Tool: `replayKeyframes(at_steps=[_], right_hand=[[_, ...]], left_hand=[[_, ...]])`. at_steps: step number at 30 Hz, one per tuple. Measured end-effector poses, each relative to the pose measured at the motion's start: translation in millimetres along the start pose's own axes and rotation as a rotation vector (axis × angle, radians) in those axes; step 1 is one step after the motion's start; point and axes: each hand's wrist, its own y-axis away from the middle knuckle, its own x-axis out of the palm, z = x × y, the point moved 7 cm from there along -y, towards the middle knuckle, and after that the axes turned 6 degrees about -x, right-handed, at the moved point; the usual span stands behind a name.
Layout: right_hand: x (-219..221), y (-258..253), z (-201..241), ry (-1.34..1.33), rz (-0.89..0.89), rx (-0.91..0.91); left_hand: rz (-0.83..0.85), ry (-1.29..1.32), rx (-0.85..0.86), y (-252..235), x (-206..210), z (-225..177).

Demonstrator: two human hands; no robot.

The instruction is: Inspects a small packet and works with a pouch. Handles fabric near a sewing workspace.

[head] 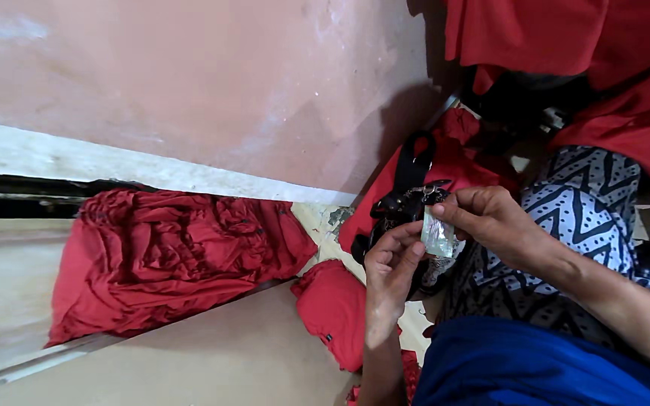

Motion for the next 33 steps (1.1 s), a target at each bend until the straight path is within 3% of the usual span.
replayKeyframes(at_steps=[5, 11, 21, 33], right_hand=[[-3.7, 3.4, -21.8, 0.005, 0.063, -0.079], [-0.1, -3.3, -31.1, -0.131, 0.017, 0.107], [1.7, 2.2, -19.4, -0.186, -0.177, 0.157], [1.1, 2.8, -17.9, -0.184, -0.226, 0.14]], left_hand=[[-0.056, -0.015, 0.064, -0.6, 1.4, 1.7], [-0.212, 0.019, 0.077, 2.2, 6.2, 10.8], [-0.395, -0.368, 0.369, 15.2, 12.3, 0.2], [-0.474, -0.588, 0.467, 15.9, 8.3, -1.2]])
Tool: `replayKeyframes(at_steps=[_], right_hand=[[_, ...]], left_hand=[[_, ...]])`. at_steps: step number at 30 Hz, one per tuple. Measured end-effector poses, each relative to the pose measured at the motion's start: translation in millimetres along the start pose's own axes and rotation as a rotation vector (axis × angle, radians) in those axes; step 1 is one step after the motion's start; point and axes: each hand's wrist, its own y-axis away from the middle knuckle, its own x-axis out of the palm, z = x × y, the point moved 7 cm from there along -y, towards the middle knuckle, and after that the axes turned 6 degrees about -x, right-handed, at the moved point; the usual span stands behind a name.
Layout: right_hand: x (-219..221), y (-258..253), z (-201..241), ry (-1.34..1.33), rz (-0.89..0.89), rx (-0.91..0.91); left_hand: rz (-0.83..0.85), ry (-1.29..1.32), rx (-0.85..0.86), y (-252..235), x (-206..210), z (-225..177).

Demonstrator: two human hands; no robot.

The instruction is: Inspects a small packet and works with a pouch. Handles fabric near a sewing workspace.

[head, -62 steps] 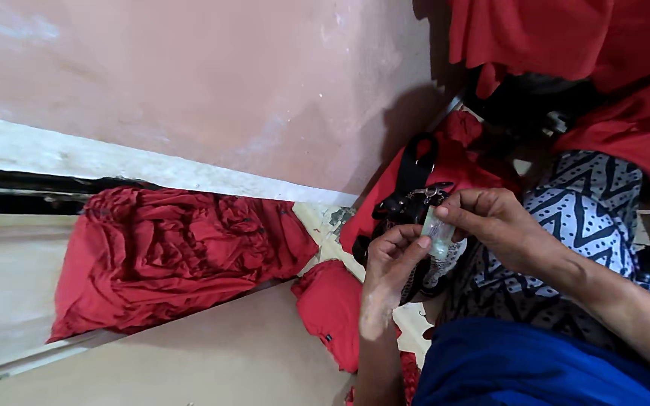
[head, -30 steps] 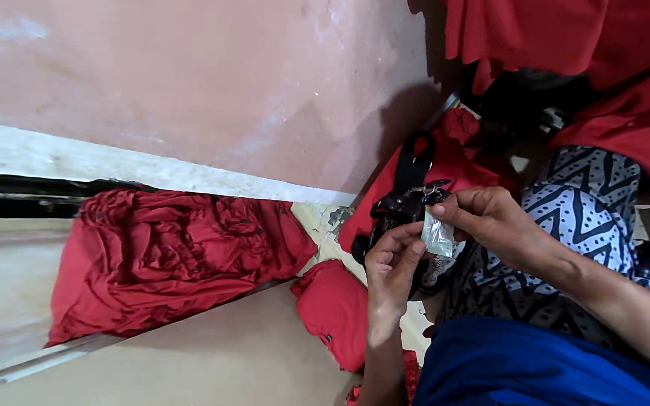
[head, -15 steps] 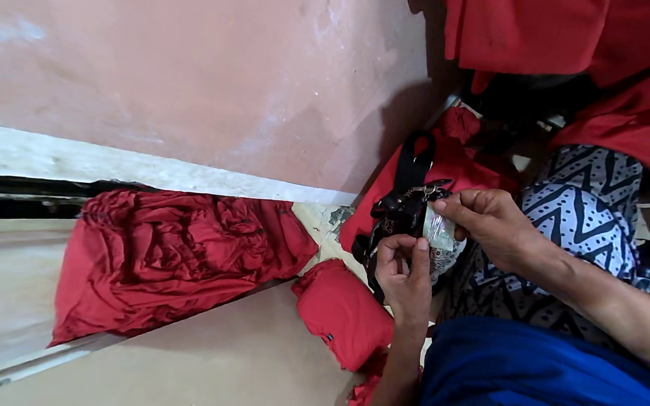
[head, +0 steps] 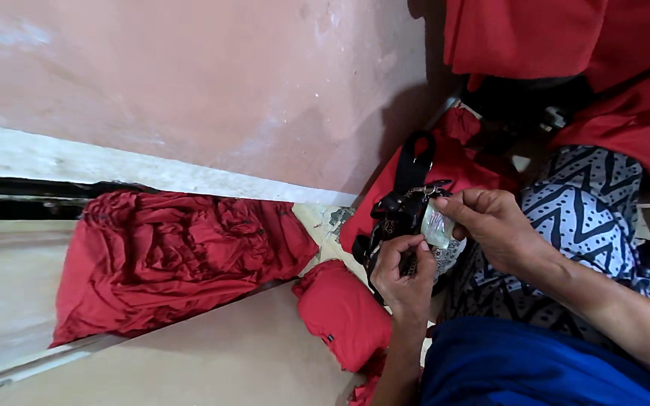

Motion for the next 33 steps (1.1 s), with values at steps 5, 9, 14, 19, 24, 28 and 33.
replayKeyframes(at_steps=[5, 9, 14, 19, 24, 28, 33], right_hand=[[-0.8, -0.1, -1.9, -0.017, -0.014, 0.021], [-0.8, 2.0, 5.0, 0.057, 0.027, -0.016], [-3.2, 1.9, 10.7, 0.214, 0.027, -0.1], [-1.6, -0.2, 9.6, 0.302, 0.024, -0.228], [-2.7, 2.7, 9.0, 0.272, 0.019, -0.123], [-7.7, 2.0, 2.6, 0.239, 0.003, -0.07], [-4.7, 2.0, 4.0, 0.185, -0.008, -0.037]], left_hand=[[0.002, 0.0, 0.005, -0.5, 1.1, 2.7], [0.006, -0.02, -0.002, -0.8, 1.8, 3.8], [0.022, -0.051, -0.01, -2.0, 0.9, 2.6], [0.027, -0.085, 0.001, -3.5, 1.7, 1.4], [-0.014, -0.113, 0.002, -1.8, 0.9, 4.1], [-0.049, -0.15, 0.027, -0.6, -2.0, 7.1], [-0.025, -0.086, 0.011, 1.0, -2.9, 10.5]])
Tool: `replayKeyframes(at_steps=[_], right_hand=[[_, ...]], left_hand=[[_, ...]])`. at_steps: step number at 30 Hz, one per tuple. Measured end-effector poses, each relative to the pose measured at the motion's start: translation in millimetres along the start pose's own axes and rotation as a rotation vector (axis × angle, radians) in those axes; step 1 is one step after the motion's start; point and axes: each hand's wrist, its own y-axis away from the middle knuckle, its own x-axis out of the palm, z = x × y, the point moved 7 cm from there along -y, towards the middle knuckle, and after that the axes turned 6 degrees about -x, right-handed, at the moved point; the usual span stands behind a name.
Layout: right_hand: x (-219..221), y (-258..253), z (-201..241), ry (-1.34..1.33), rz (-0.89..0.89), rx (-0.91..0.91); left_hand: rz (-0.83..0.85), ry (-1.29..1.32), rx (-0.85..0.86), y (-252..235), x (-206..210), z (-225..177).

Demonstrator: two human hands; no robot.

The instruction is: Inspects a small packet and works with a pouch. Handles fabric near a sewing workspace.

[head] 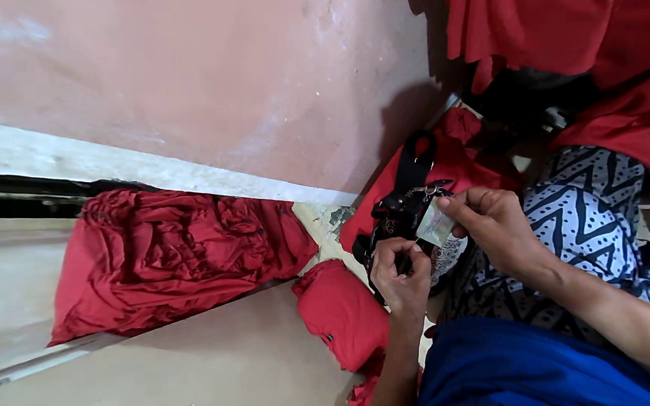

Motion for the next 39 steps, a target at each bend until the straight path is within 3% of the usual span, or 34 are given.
replayKeyframes(at_steps=[5, 12, 22, 25, 33, 39], right_hand=[[1.3, -4.8, -5.3, -0.021, -0.004, -0.052], [3.4, -3.0, -9.3, -0.155, 0.01, 0.015], [-15.9, -6.1, -8.6, -0.086, -0.049, 0.033], [-19.1, -12.6, -10.7, -0.104, -0.074, 0.031], [8.8, -13.3, -15.9, -0.144, 0.061, 0.104], [26.7, -15.2, -14.9, -0.164, 0.102, 0.054]], left_hand=[[0.073, 0.237, -0.055, 1.2, 3.4, 5.6], [0.033, 0.259, -0.07, 0.9, 3.5, 8.0], [0.023, 0.177, -0.023, -1.4, -14.2, 6.7], [-0.006, 0.268, -0.096, -8.2, -27.6, 14.1], [0.056, 0.563, -0.26, -25.7, -31.6, 17.7], [0.136, 0.4, -0.542, -19.1, -31.7, 32.4]])
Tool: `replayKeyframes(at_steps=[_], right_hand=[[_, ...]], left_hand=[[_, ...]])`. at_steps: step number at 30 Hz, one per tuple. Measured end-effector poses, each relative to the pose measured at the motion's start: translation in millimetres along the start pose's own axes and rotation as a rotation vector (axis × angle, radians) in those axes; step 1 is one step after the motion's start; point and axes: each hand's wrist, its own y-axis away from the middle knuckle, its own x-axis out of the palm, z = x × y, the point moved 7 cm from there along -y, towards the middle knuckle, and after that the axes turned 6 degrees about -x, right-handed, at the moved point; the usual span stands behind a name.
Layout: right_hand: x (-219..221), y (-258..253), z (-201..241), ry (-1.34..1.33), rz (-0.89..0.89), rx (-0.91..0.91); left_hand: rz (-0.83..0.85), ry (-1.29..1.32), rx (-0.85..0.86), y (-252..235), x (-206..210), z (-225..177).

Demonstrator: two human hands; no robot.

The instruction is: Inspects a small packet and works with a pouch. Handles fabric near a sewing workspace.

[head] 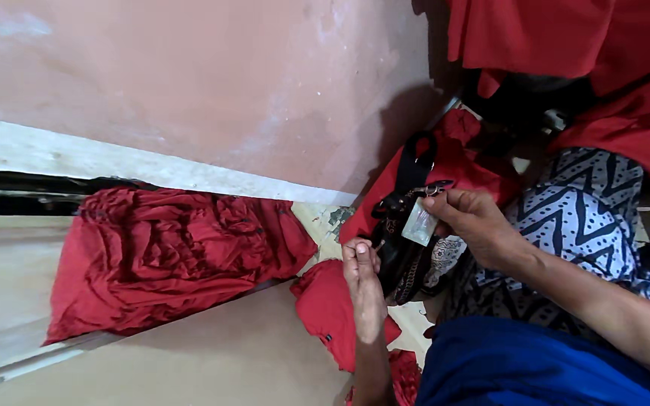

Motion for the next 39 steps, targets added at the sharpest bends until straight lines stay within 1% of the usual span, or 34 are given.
replayKeyframes(at_steps=[2, 4, 7, 9, 11, 13, 15, 16, 20, 23, 25, 31, 33, 35, 39], right_hand=[[4.3, -0.6, -2.1, 0.023, 0.03, -0.002], [4.4, -0.5, -4.8, 0.037, 0.038, 0.044], [-0.8, -1.0, -12.0, 0.02, 0.041, 0.131], [-1.8, -2.0, -15.4, 0.009, 0.054, 0.166], [-0.1, -2.7, -16.1, 0.028, 0.084, 0.191], [5.4, -4.2, -13.1, 0.086, 0.129, 0.196], [12.0, -9.6, -5.5, 0.193, 0.182, 0.143], [14.6, -13.1, -1.7, 0.275, 0.208, 0.087], [30.4, -29.3, 13.2, 0.651, 0.331, -0.228], [53.0, -34.2, 16.4, 0.78, 0.413, -0.504], [67.4, -36.5, 11.4, 0.829, 0.466, -0.62], [86.9, -30.1, -20.8, 1.051, 0.646, -0.787], [89.2, -29.6, -28.6, 1.105, 0.714, -0.799], [88.7, -32.4, -33.8, 1.182, 0.753, -0.76], [74.6, -38.4, -39.2, 1.307, 0.765, -0.598]], left_hand=[[0.001, -0.054, -0.047, 3.8, 0.2, 6.0], [-0.023, -0.153, -0.03, 4.7, -4.9, 10.9], [-0.055, -0.494, 0.063, 4.0, -15.8, 14.8], [-0.017, -0.696, 0.116, 1.2, -15.7, 19.7], [0.005, -0.835, 0.157, -4.9, -14.8, 27.5], [-0.025, -0.907, 0.22, -16.6, -21.7, 33.3], [-0.093, -0.931, 0.234, -31.7, -35.4, 31.9], [-0.131, -0.939, 0.245, -37.1, -41.1, 30.6], [-0.219, -0.933, 0.327, -45.0, -47.5, 25.6], [-0.244, -0.874, 0.368, -39.9, -46.8, 28.8], [-0.254, -0.825, 0.338, -38.1, -47.1, 32.8], [-0.292, -0.764, 0.274, -40.9, -46.8, 37.6], [-0.294, -0.725, 0.274, -41.3, -46.3, 38.3], [-0.297, -0.697, 0.263, -43.3, -50.7, 40.4], [-0.272, -0.728, 0.174, -55.8, -61.4, 43.5]])
